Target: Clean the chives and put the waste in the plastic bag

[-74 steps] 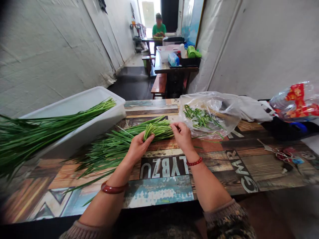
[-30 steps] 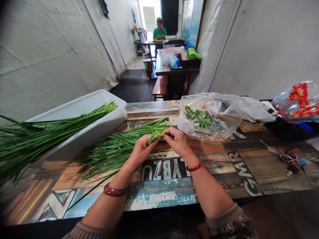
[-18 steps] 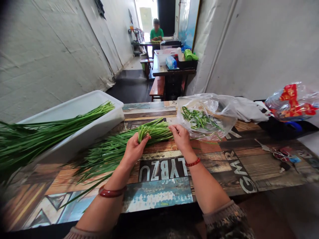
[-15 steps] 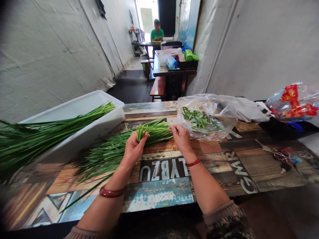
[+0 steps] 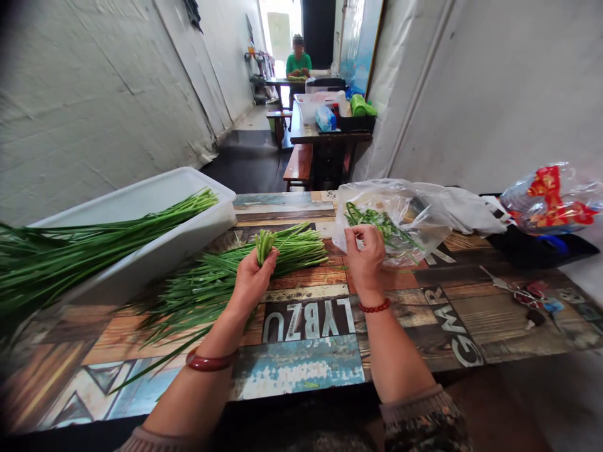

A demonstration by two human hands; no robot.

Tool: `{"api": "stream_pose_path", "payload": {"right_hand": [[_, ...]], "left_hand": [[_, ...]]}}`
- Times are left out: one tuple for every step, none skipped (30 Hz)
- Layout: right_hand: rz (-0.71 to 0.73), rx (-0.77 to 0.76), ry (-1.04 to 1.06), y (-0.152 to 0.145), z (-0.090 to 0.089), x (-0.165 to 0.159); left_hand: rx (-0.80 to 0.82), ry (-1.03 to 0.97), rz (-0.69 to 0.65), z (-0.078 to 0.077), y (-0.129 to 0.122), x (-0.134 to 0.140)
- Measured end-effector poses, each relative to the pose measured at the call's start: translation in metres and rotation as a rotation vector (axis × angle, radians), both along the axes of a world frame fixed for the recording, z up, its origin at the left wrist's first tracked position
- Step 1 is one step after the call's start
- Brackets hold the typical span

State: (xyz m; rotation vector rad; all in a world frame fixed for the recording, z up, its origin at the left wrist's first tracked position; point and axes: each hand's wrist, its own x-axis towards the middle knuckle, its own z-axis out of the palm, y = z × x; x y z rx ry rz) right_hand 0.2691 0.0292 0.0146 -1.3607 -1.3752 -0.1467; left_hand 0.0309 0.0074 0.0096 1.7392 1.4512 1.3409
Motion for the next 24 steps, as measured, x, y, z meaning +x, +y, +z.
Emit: {"api": "stream_pose_path", "payload": {"right_hand": [[-0.003,0.023,-0.021,-0.001,0.002,0.002],[-0.004,0.033,-0.046,-0.001,0.003,0.005],[-0.006,0.032,-0.073,0.000,0.003,0.008],[-0.010,0.025,-0.096,0.001,0.003,0.011],[-0.016,0.017,-0.110,0.003,0.001,0.013],[-0.019,0.011,-0.112,0.005,-0.001,0.015],[-0.009,0.003,-0.108,0.006,-0.003,0.014],[0.019,-0.005,-0.106,0.006,-0.004,0.012],[0.068,-0.017,-0.114,0.006,-0.006,0.009],[0.131,-0.039,-0.138,0.005,-0.007,0.005],[0.201,-0.074,-0.178,0.004,-0.008,-0.001],[0.267,-0.120,-0.228,0.003,-0.009,-0.006],[0.320,-0.170,-0.279,0.002,-0.010,-0.011],[0.355,-0.218,-0.323,0.001,-0.012,-0.015],[0.374,-0.262,-0.357,0.000,-0.013,-0.018],[0.382,-0.296,-0.383,0.000,-0.015,-0.020],[0.379,-0.320,-0.400,0.000,-0.017,-0.021],[0.371,-0.335,-0.412,0.001,-0.018,-0.021],[0.360,-0.343,-0.418,0.001,-0.020,-0.021],[0.351,-0.347,-0.423,0.001,-0.020,-0.021],[0.343,-0.350,-0.427,0.001,-0.021,-0.020],[0.336,-0.353,-0.428,0.002,-0.021,-0.019],[0.332,-0.355,-0.426,0.002,-0.021,-0.019],[0.335,-0.355,-0.420,0.002,-0.020,-0.018]], "left_hand": [[0.004,-0.001,-0.003,0.000,0.001,0.000],[0.007,-0.003,-0.007,0.000,0.001,0.000],[0.009,-0.006,-0.009,0.001,0.001,0.001],[0.007,-0.008,-0.010,0.002,0.001,0.001],[0.003,-0.009,-0.012,0.002,0.001,0.002],[-0.003,-0.008,-0.015,0.003,0.000,0.002],[-0.009,-0.005,-0.019,0.004,0.000,0.002],[-0.013,-0.002,-0.023,0.004,-0.001,0.003],[-0.016,0.000,-0.027,0.004,-0.001,0.003],[-0.018,-0.001,-0.029,0.004,-0.001,0.003],[-0.020,-0.001,-0.031,0.003,-0.001,0.003],[-0.025,0.002,-0.034,0.003,-0.001,0.003],[-0.029,0.007,-0.035,0.003,-0.001,0.003],[-0.035,0.014,-0.035,0.002,-0.001,0.003],[-0.039,0.020,-0.034,0.002,-0.001,0.003],[-0.042,0.025,-0.031,0.002,-0.001,0.003],[-0.045,0.026,-0.028,0.001,0.000,0.003],[-0.047,0.022,-0.026,0.001,0.000,0.003],[-0.048,0.016,-0.025,0.001,0.000,0.003],[-0.049,0.008,-0.027,0.000,0.000,0.003],[-0.049,0.001,-0.029,0.000,0.001,0.003],[-0.050,-0.006,-0.033,-0.001,0.001,0.003],[-0.051,-0.014,-0.036,-0.001,0.001,0.003],[-0.056,-0.022,-0.038,-0.002,0.002,0.003]]}}
